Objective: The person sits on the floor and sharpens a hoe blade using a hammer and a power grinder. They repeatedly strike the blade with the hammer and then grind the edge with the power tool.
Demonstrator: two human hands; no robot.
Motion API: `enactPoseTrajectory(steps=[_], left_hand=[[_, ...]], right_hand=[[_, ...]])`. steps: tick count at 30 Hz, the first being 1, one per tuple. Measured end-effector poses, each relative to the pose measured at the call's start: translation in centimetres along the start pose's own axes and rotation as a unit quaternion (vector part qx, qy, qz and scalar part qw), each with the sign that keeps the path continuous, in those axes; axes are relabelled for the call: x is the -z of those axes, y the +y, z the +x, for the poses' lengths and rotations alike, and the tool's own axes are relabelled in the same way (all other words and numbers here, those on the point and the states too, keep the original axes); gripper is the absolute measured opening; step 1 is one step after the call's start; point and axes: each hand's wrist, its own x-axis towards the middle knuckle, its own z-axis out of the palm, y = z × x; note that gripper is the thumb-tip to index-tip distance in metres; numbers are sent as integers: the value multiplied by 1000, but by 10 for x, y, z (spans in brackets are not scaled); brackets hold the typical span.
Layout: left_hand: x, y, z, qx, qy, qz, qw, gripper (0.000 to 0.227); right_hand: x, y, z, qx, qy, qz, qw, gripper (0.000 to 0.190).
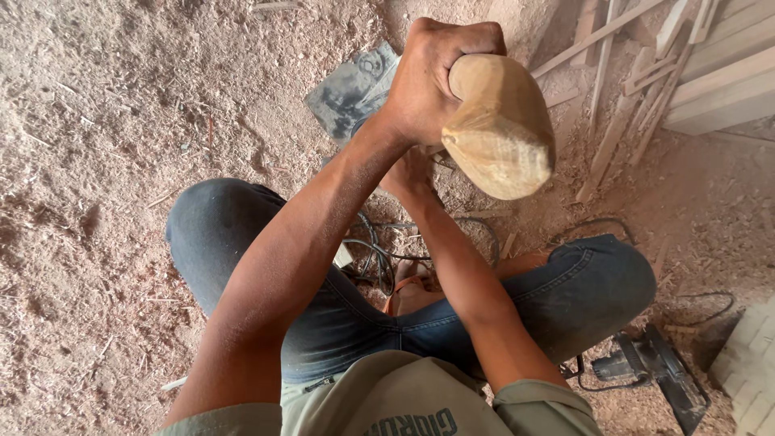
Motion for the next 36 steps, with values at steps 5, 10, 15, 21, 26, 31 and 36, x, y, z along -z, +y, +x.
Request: enactPoseTrajectory(steps=[5,10,15,21,26,31,36], left_hand=[[-1,-8,0,19,-43,-4,999,25],[-1,-15,3,17,-61,2,998,27],[10,-21,5,-14,-101,-19,995,23],[19,-12,8,-37,-116,13,992,31],[18,-7,9,37,-120,-27,992,25],[13,-11,4,22,-113,15,993,27],[9,-11,12,-5,-114,-30,993,35]], right_hand=[[18,0,2,-51,-15,46,998,37],[9,-9,4,27,49,54,997,39],[0,-21,5,-39,41,123,991,21],[7,-25,8,-18,57,150,987,24],[4,-28,10,-65,-17,147,987,32],[7,-4,11,-51,97,158,981,23],[18,-4,8,-39,60,98,993,37]])
